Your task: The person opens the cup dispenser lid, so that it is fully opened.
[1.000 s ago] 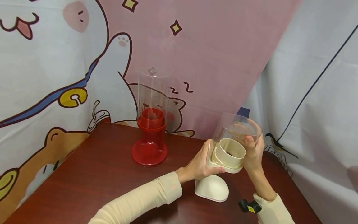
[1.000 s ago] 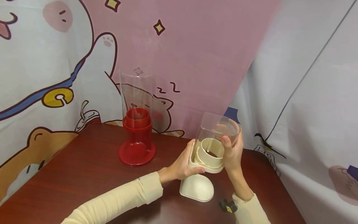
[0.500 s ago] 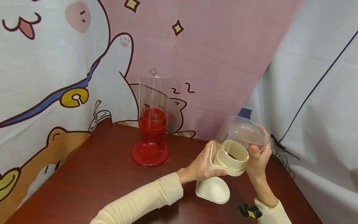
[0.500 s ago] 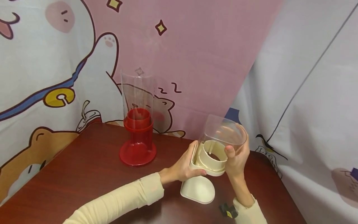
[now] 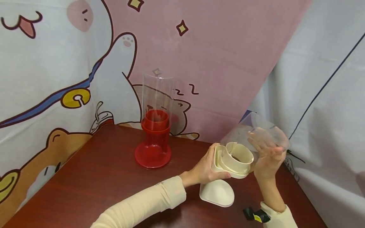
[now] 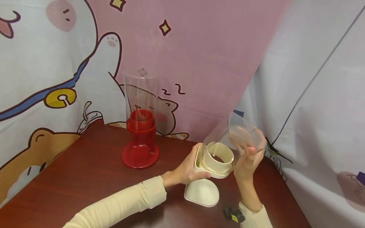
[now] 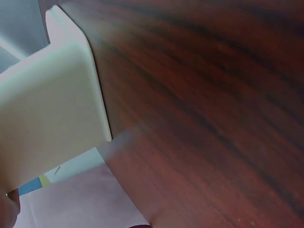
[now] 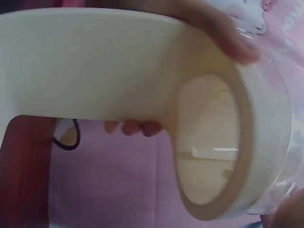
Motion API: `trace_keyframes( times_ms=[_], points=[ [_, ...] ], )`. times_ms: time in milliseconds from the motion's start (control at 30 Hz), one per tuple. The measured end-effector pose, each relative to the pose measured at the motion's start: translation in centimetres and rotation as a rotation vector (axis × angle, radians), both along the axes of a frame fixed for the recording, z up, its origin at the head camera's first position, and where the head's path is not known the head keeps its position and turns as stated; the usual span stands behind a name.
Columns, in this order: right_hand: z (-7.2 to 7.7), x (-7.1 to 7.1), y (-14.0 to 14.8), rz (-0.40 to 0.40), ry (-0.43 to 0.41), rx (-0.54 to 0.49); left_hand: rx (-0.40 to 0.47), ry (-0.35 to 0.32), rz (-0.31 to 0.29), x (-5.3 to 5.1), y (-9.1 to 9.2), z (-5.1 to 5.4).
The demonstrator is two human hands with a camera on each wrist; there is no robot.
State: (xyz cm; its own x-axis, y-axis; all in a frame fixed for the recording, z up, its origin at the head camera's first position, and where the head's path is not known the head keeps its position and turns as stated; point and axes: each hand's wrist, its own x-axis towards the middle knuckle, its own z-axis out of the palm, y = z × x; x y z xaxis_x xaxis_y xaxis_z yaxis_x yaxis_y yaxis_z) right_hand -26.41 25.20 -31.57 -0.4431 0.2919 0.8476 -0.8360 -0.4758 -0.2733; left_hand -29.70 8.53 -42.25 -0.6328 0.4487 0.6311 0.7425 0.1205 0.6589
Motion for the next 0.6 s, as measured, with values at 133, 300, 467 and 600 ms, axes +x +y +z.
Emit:
trace_keyframes(
  times_ms=[133,300,467,600],
  points=[
    [0.9,0.4,1.7,0.015,0.028,-0.043,0.019,0.0,-0.01,0.0,0.5,-0.1],
    [1.7,1.2,3.3,-0.014,0.036,-0.039,0.02,-0.009,-0.021,0.0,0.5,-0.2],
    [2.3,1.7,5.0,-0.083,-0.07,-0.071,0.016,-0.046,-0.05,0.2,0.2,-0.3],
    [2.5,1.5,6.2,-0.163,-0.128,-0.132,0.017,-0.084,-0.038,0.3,-0.1,-0.2]
  ],
)
